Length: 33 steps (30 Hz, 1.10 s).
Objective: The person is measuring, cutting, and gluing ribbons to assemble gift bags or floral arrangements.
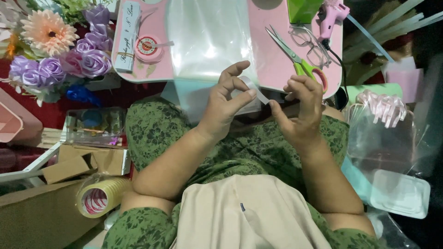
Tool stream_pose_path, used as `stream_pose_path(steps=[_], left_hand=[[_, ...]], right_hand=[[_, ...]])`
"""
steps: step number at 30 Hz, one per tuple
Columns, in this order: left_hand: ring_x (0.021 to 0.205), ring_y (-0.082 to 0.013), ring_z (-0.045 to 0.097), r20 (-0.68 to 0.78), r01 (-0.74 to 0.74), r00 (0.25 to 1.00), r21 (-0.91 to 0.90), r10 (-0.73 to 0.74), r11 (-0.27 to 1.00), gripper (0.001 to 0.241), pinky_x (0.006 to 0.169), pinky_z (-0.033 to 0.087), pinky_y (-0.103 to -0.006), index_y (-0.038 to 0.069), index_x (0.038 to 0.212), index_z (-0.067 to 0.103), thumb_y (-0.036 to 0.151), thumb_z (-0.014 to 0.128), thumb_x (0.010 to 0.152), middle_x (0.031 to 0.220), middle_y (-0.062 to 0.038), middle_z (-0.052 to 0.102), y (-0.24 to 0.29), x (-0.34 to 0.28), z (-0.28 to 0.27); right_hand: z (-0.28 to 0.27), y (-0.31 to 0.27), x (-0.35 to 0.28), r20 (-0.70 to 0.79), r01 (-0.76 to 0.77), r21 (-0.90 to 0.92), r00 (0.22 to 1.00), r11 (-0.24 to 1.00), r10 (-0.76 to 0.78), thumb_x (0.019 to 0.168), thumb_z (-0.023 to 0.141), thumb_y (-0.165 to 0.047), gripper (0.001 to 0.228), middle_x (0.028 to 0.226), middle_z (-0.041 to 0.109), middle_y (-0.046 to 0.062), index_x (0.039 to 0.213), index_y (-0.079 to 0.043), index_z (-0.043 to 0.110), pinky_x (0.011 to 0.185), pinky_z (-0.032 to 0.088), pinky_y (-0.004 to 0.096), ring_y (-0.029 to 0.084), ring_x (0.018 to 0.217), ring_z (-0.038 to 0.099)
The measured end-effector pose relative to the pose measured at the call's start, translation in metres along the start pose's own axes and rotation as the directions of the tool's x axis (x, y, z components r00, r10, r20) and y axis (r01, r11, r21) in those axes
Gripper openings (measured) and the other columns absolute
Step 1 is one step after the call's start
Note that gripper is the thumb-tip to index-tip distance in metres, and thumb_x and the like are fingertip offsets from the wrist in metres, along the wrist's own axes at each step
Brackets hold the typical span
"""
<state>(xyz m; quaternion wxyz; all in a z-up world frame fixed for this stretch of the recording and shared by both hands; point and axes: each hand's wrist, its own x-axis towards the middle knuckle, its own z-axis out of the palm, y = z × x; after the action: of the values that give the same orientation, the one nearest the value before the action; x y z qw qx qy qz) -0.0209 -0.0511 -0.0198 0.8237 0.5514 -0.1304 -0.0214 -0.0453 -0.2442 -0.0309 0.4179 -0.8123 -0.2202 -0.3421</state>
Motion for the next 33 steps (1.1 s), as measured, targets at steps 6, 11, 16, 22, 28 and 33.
stream_pose_path(steps=[6, 11, 16, 22, 28, 33], left_hand=[[0.125, -0.0225, 0.053, 0.057, 0.011, 0.998, 0.015, -0.012, 1.000, 0.013, 0.108, 0.037, -0.0407, 0.008, 0.084, 0.067, 0.013, 0.077, 0.090, 0.128, -0.010, 0.058, -0.013, -0.003, 0.008], [0.113, -0.0176, 0.061, 0.086, 0.018, 0.996, -0.005, -0.018, 1.000, 0.014, 0.104, 0.041, -0.0346, 0.007, 0.085, 0.067, 0.013, 0.080, 0.088, 0.115, -0.009, 0.066, -0.024, -0.007, 0.007], [0.089, -0.0166, 0.070, 0.137, -0.015, 0.990, 0.294, -0.027, 0.956, 0.047, 0.078, 0.057, -0.0299, 0.016, 0.121, 0.057, 0.031, 0.084, 0.085, 0.117, -0.006, 0.068, -0.029, 0.002, -0.008], [0.154, -0.0385, 0.015, 0.325, -0.291, 0.941, 0.920, -0.094, 0.263, 0.065, 0.123, 0.018, -0.0581, 0.012, 0.159, 0.023, 0.046, 0.047, 0.108, 0.166, -0.015, 0.019, -0.034, 0.069, -0.071], [0.151, -0.0477, 0.016, 0.163, -0.207, 0.892, 0.977, -0.422, -0.058, 0.070, 0.118, 0.006, -0.0670, 0.006, 0.157, 0.036, 0.053, 0.039, 0.105, 0.162, -0.030, 0.026, -0.014, 0.061, -0.070], [0.152, -0.0469, 0.017, 0.143, -0.173, 0.907, 0.984, -0.396, -0.042, 0.070, 0.118, 0.005, -0.0653, 0.006, 0.156, 0.038, 0.054, 0.039, 0.105, 0.161, -0.029, 0.027, -0.011, 0.055, -0.077]], right_hand=[[0.007, -0.011, 0.010, -0.072, 0.383, -0.186, 0.913, 0.905, -0.401, 0.077, 0.089, 0.005, 0.029, 0.106, 0.067, 0.021, 0.104, -0.002, 0.080, 0.061, 0.058, 0.034, 0.030, 0.082, 0.065], [-0.002, -0.018, 0.017, -0.113, 0.431, -0.114, 0.890, 0.895, -0.442, 0.080, 0.081, 0.011, 0.014, 0.091, 0.073, 0.019, 0.091, 0.003, 0.082, 0.058, 0.055, 0.037, 0.028, 0.073, 0.065], [-0.011, -0.006, 0.020, -0.022, 0.203, 0.074, 0.979, 0.976, -0.202, 0.090, 0.081, 0.006, 0.008, 0.088, 0.070, 0.020, 0.095, 0.007, 0.076, 0.065, 0.053, 0.042, 0.035, 0.071, 0.063], [-0.016, -0.007, 0.019, 0.076, 0.030, 0.047, 0.997, 0.998, -0.034, 0.097, 0.071, 0.009, 0.008, 0.098, 0.067, 0.024, 0.104, 0.010, 0.066, 0.085, 0.058, 0.039, 0.034, 0.092, 0.066], [-0.008, 0.073, 0.006, 0.247, 0.222, -0.475, 0.962, 0.852, -0.113, 0.091, 0.079, -0.002, 0.011, 0.110, 0.068, 0.018, 0.094, -0.002, 0.069, 0.087, 0.050, 0.048, 0.039, 0.097, 0.066], [-0.003, 0.122, -0.016, 0.254, 0.111, -0.640, 0.964, 0.760, 0.073, 0.087, 0.082, -0.011, 0.011, 0.113, 0.070, 0.013, 0.091, -0.008, 0.072, 0.088, 0.051, 0.045, 0.036, 0.103, 0.067]])
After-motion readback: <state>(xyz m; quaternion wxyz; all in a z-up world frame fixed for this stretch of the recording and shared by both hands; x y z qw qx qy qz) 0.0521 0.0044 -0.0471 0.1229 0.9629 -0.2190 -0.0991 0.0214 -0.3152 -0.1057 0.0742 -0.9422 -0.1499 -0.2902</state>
